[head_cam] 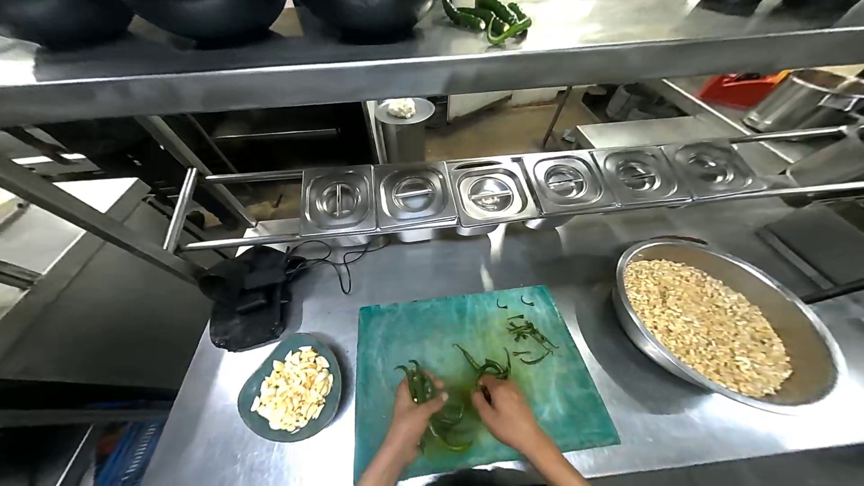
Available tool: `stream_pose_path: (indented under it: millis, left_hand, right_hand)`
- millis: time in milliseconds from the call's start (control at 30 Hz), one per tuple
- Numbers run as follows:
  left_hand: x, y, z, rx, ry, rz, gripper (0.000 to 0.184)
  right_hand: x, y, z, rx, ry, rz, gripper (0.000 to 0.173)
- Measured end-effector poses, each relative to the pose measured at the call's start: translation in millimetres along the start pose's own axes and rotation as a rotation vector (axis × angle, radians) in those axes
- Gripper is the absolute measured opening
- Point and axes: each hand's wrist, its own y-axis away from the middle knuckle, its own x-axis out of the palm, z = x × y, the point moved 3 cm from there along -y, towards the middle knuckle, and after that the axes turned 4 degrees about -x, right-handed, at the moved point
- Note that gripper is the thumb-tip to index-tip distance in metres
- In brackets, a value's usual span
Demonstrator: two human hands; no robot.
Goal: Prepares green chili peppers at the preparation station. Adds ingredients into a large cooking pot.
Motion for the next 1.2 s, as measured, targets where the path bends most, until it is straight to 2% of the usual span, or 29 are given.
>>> stream_pose_path:
  millis: [133, 267, 367, 433, 467, 533, 600, 667, 733, 800, 900, 967, 1033, 1100, 1200]
  left_hand:
    - [13, 2, -11, 0.052, -0.085, 0.185, 0.047]
    - [11, 2, -22, 0.057, -0.040, 0.145, 0.039]
    - [6, 1, -22, -0.068, 0.079, 0.196, 0.031]
    - [6, 2, -18, -0.197, 0.099, 0.274, 0.031]
    - [9, 2, -15, -0.242, 0.098, 0.294, 0.032]
    - [14, 1, -12, -0.292, 0.089, 0.257, 0.035]
    - [15, -6, -11, -0.283, 0.104, 0.166, 0.035]
    - [15, -12, -13, -0.245, 0.141, 0.110, 0.032]
    - [16, -13, -16, -0.227, 0.155, 0.097, 0.030]
    - [17, -11, -17, -0.212, 0.118, 0.088, 0.031]
    - [17, -10, -16, -0.185, 0.058, 0.040, 0.036]
    - [18, -10, -17, -0.142, 0.037, -0.007, 0.032]
    - [18, -12, -21, -0.052, 0.015, -0.022, 0.029]
    - [20, -13, -32, 0.066, -0.032, -0.023, 0.030]
    - [27, -11, -56, 0.194, -0.260, -0.078, 0.038]
  right_hand:
    - [14, 6, 13, -0.104, -0.043, 0.137, 0.031]
    - [17, 13, 15, -0.216, -0.134, 0.058, 0.029]
    - [18, 21, 11, -0.521, -0.169, -0.143, 0.022]
    - [17, 21, 11, -0.745, -0.220, -0.147, 0.016]
    - [16, 21, 10, -0.801, -0.272, -0.106, 0.015]
    - [11, 18, 6, -0.721, -0.453, -0.037, 0.019]
    - [1, 8, -6, -0.451, -0.653, -0.058, 0.024]
    - [-16, -12, -17, -0.240, -0.662, -0.094, 0.034]
    - [-33, -33, -16, -0.141, -0.406, -0.090, 0.039]
    - [-43, -53, -6, -0.103, -0.100, -0.014, 0.035]
    - [-35, -79, 8, 0.012, 0.229, 0.130, 0.038]
    - [-28, -88, 13, 0.026, 0.317, 0.164, 0.036]
    - [-31, -86, 20, -0.032, 0.264, 0.144, 0.032]
    - [-43, -73, 35, -0.116, 0.094, 0.051, 0.028]
    - [-55, -50, 49, -0.179, -0.238, -0.086, 0.019]
